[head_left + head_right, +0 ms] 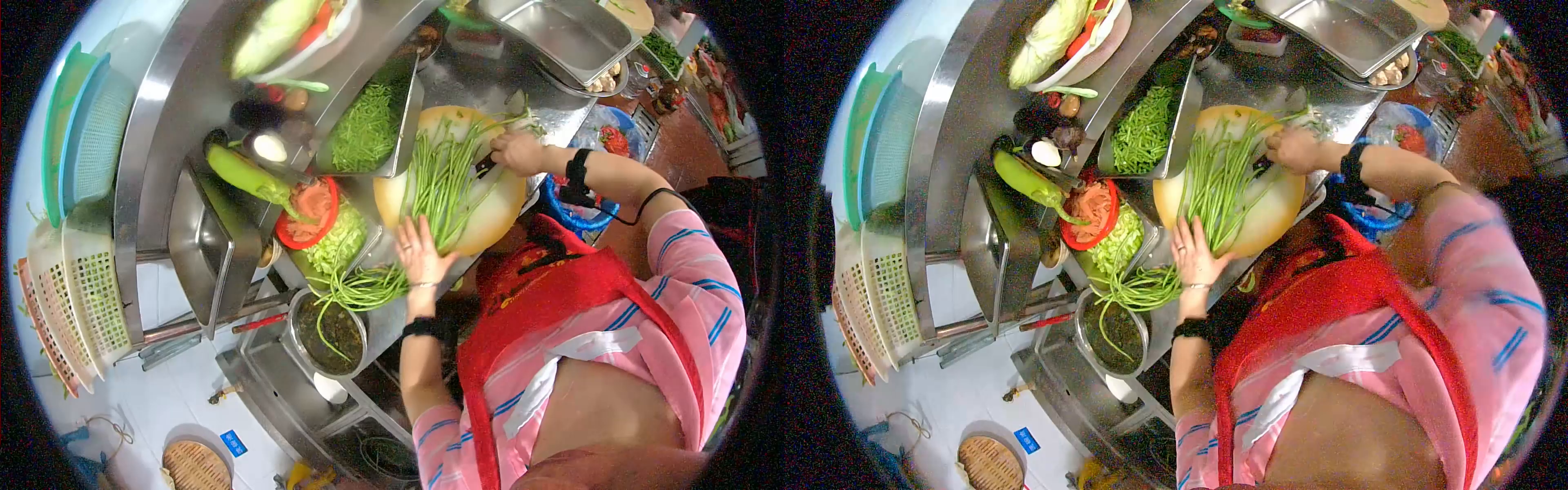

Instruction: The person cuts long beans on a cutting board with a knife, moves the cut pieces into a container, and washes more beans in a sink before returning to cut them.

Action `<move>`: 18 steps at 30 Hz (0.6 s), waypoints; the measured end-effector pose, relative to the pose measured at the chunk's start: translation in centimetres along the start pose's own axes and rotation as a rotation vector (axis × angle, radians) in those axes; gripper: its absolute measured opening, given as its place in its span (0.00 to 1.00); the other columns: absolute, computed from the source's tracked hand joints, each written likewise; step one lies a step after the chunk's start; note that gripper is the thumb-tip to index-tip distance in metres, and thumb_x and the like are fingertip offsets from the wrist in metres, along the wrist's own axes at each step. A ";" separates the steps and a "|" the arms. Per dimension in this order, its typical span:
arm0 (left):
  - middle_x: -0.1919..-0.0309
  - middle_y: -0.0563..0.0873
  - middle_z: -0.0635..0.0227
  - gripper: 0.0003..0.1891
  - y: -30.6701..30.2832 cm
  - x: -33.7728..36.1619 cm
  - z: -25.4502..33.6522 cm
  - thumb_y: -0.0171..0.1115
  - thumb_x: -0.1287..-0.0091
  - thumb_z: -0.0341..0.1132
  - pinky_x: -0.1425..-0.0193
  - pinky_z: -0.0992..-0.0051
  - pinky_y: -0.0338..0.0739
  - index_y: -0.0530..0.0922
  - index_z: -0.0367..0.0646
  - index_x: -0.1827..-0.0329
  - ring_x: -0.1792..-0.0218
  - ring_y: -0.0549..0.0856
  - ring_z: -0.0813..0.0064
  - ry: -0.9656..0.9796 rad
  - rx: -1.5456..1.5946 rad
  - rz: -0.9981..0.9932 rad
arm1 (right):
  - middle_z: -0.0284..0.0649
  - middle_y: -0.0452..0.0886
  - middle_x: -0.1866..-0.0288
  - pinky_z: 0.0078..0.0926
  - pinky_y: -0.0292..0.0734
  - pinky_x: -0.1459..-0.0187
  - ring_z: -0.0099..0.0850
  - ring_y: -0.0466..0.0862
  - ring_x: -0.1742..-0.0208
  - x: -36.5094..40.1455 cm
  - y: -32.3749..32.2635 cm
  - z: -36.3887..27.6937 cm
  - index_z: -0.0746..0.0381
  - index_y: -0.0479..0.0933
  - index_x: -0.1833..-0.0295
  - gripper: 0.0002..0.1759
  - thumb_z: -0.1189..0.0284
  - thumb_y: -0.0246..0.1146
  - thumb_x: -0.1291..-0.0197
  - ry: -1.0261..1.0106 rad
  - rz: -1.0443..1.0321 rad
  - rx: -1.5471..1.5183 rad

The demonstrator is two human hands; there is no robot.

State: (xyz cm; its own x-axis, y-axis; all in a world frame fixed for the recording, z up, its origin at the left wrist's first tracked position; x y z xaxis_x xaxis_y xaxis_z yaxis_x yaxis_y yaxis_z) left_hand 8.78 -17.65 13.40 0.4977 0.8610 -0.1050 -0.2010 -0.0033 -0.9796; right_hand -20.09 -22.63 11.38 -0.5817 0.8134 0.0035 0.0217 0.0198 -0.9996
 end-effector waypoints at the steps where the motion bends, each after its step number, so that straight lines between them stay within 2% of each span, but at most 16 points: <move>1: 0.33 0.56 0.49 0.51 0.8 -0.7 0.5 0.68 0.56 0.56 0.34 0.49 0.52 0.53 0.46 0.30 0.34 0.58 0.47 -0.050 -0.088 -0.072 | 0.41 0.73 0.59 0.35 0.70 0.52 0.38 0.75 0.53 0.3 0.5 -0.4 0.57 0.73 0.55 0.18 0.70 0.60 0.57 0.038 0.054 -0.016; 3: 0.32 0.53 0.50 0.54 2.0 -1.5 0.8 0.69 0.59 0.57 0.33 0.48 0.50 0.51 0.47 0.30 0.33 0.54 0.46 -0.086 -0.179 -0.140 | 0.41 0.73 0.60 0.35 0.70 0.53 0.38 0.75 0.54 0.6 0.9 -0.9 0.57 0.73 0.56 0.17 0.70 0.59 0.55 0.090 0.112 -0.029; 5: 0.32 0.54 0.50 0.53 3.5 -1.7 -0.7 0.69 0.57 0.58 0.34 0.46 0.51 0.51 0.49 0.30 0.33 0.56 0.46 -0.231 -0.092 -0.054 | 0.41 0.73 0.60 0.36 0.71 0.53 0.39 0.75 0.55 0.5 0.3 -1.6 0.57 0.72 0.55 0.15 0.69 0.56 0.52 0.045 0.230 -0.075; 6: 0.32 0.55 0.50 0.50 4.1 -1.7 -1.2 0.67 0.54 0.57 0.35 0.47 0.53 0.52 0.49 0.30 0.34 0.57 0.46 -0.229 -0.092 -0.028 | 0.41 0.73 0.61 0.36 0.71 0.52 0.39 0.75 0.55 0.2 1.2 -1.4 0.56 0.72 0.54 0.15 0.69 0.54 0.50 0.041 0.200 -0.032; 10: 0.34 0.58 0.50 0.43 4.4 -1.6 -1.4 0.61 0.47 0.56 0.38 0.48 0.58 0.55 0.48 0.31 0.35 0.60 0.46 -0.203 -0.138 0.026 | 0.43 0.74 0.60 0.37 0.71 0.54 0.40 0.75 0.55 -0.7 1.8 -1.0 0.56 0.71 0.52 0.18 0.70 0.56 0.51 0.067 0.187 -0.077; 13: 0.35 0.61 0.51 0.42 4.5 -1.5 -1.6 0.61 0.46 0.55 0.38 0.50 0.59 0.56 0.48 0.32 0.37 0.62 0.47 -0.189 -0.161 0.077 | 0.45 0.75 0.60 0.37 0.73 0.55 0.42 0.76 0.56 -1.5 1.5 -0.5 0.57 0.72 0.52 0.21 0.69 0.60 0.56 0.076 0.081 -0.112; 15: 0.36 0.62 0.52 0.40 4.6 -1.2 -1.8 0.60 0.45 0.54 0.38 0.51 0.60 0.56 0.47 0.32 0.38 0.63 0.48 -0.200 -0.166 0.070 | 0.45 0.73 0.57 0.37 0.72 0.53 0.44 0.74 0.53 -1.8 2.4 -0.5 0.59 0.73 0.55 0.20 0.70 0.61 0.58 0.101 -0.222 -0.122; 16: 0.37 0.64 0.52 0.39 4.6 -1.2 -2.0 0.60 0.45 0.53 0.38 0.53 0.61 0.57 0.47 0.32 0.38 0.64 0.49 -0.214 -0.170 0.063 | 0.45 0.73 0.57 0.37 0.72 0.53 0.44 0.74 0.53 -1.7 2.2 -0.1 0.59 0.73 0.55 0.20 0.70 0.61 0.58 0.101 -0.216 -0.118; 18: 0.37 0.64 0.53 0.39 4.5 -0.7 -2.5 0.59 0.44 0.52 0.38 0.53 0.61 0.57 0.47 0.32 0.39 0.65 0.49 -0.215 -0.158 0.080 | 0.44 0.74 0.58 0.37 0.72 0.54 0.44 0.75 0.53 -1.0 2.0 0.6 0.59 0.75 0.58 0.19 0.70 0.64 0.61 0.063 -0.163 -0.317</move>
State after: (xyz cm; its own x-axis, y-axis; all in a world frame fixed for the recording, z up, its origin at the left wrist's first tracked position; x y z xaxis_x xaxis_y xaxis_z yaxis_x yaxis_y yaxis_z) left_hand 9.59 -19.56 8.61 0.2916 0.9429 -0.1610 -0.0902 -0.1405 -0.9860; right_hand -19.99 -23.74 9.36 -0.5471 0.8189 0.1738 0.1893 0.3232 -0.9272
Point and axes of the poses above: each hand's wrist, its own x-axis away from the middle knuckle, its own y-axis out of the palm, z = x × y, the point moved 4 cm from there along -x, towards the middle knuckle
